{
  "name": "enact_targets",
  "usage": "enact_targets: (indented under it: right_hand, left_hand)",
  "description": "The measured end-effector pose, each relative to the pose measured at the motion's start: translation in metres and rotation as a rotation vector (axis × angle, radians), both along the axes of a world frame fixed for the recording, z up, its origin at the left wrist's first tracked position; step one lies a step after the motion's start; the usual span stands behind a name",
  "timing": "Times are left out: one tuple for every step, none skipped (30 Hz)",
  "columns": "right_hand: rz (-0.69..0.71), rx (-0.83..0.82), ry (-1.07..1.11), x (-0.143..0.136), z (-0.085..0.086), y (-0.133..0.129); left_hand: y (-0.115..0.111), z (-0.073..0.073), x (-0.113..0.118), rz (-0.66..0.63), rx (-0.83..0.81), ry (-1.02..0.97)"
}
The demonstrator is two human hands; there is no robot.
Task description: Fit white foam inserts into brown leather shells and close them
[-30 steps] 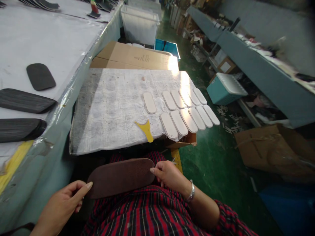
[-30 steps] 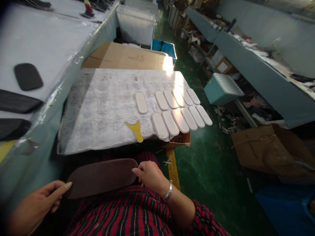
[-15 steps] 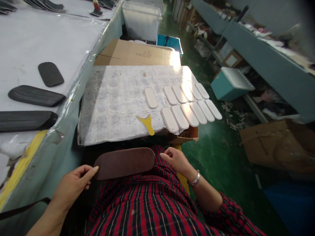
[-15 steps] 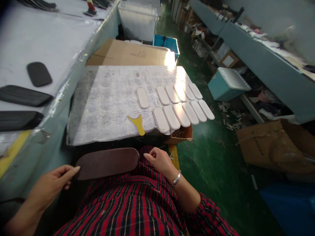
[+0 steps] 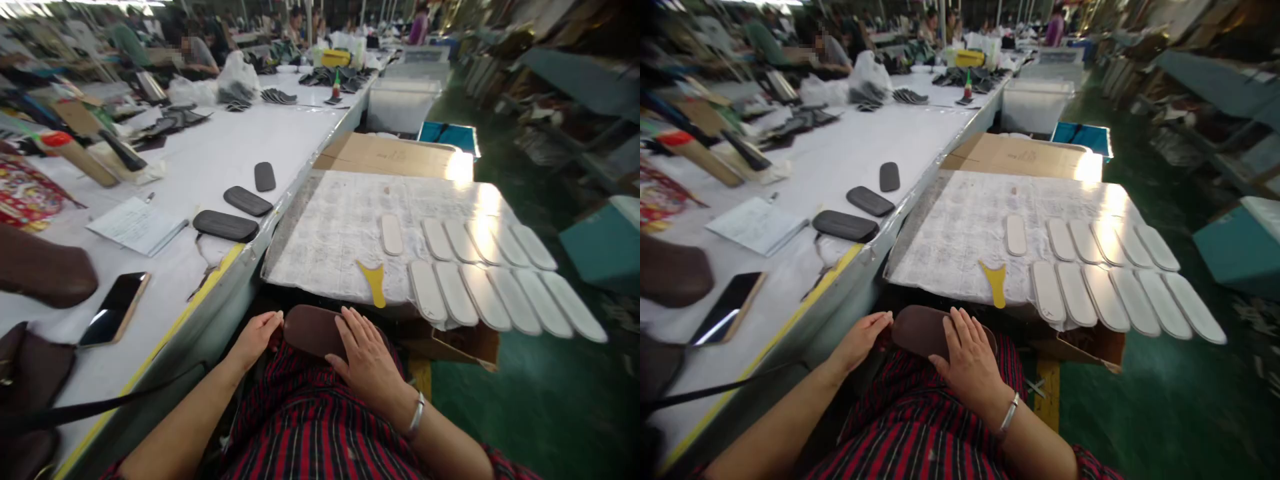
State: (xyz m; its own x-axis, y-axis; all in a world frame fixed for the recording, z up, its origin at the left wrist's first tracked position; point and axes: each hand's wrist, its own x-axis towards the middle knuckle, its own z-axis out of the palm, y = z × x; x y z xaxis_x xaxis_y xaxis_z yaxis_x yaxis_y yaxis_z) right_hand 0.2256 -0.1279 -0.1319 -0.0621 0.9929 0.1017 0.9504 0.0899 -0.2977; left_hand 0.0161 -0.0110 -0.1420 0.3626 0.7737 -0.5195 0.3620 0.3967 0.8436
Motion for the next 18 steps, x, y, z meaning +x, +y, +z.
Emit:
enact_targets:
  right_hand:
    - [0.035,-0.013,-0.005,-0.007,0.000,0.009]
    - [0.059,-0.025,-0.010,-0.014,0.000,0.017]
    - [0.071,-0.035,-0.015,-0.020,-0.001,0.024]
    - [0.076,-0.042,-0.021,-0.025,-0.001,0.030]
    - [0.080,-0.046,-0.025,-0.029,-0.002,0.035]
    - [0.083,-0.047,-0.028,-0.033,-0.002,0.039]
    - [0.086,-0.048,-0.030,-0.036,-0.003,0.042]
    - [0.089,-0.051,-0.033,-0.038,-0.003,0.045]
    - [0.090,-0.057,-0.036,-0.040,-0.003,0.046]
    - [0.090,-0.065,-0.040,-0.041,-0.002,0.047]
    - [0.091,-0.077,-0.045,-0.042,-0.001,0.047]
    - [0.093,-0.090,-0.052,-0.043,-0.001,0.048]
    - [0.100,-0.102,-0.059,-0.043,0.000,0.047]
    - [0.110,-0.113,-0.067,-0.043,0.000,0.047]
    - [0.123,-0.121,-0.076,-0.043,0.001,0.047]
    - [0.137,-0.128,-0.084,-0.042,0.001,0.047]
    - [0.149,-0.133,-0.091,-0.042,0.001,0.047]
    - [0.160,-0.136,-0.097,-0.041,0.000,0.047]
  left_hand:
    - [-0.002,-0.002,-0.001,0.070,-0.016,-0.043]
    - [-0.004,-0.005,-0.003,0.148,-0.011,-0.069]
    - [-0.006,-0.007,-0.004,0.221,0.019,-0.072]
    - [-0.010,-0.010,-0.006,0.276,0.061,-0.062]
    - [-0.013,-0.013,-0.007,0.308,0.102,-0.051]
    - [-0.017,-0.016,-0.008,0.314,0.129,-0.047]
    - [-0.021,-0.019,-0.008,0.298,0.143,-0.055]
    - [-0.026,-0.021,-0.007,0.264,0.147,-0.079]
    - [-0.030,-0.024,-0.005,0.220,0.143,-0.117]
    - [-0.034,-0.027,-0.003,0.174,0.141,-0.153]
    - [-0.037,-0.029,0.000,0.132,0.147,-0.178]
    - [-0.040,-0.031,0.002,0.095,0.161,-0.187]
    - [-0.042,-0.033,0.004,0.068,0.179,-0.185]
    - [-0.044,-0.035,0.006,0.049,0.196,-0.170]
    - [-0.045,-0.037,0.008,0.041,0.210,-0.147]
    - [-0.046,-0.038,0.008,0.039,0.221,-0.124]
    - [-0.046,-0.040,0.009,0.036,0.228,-0.108]
    - [-0.046,-0.041,0.008,0.030,0.233,-0.098]
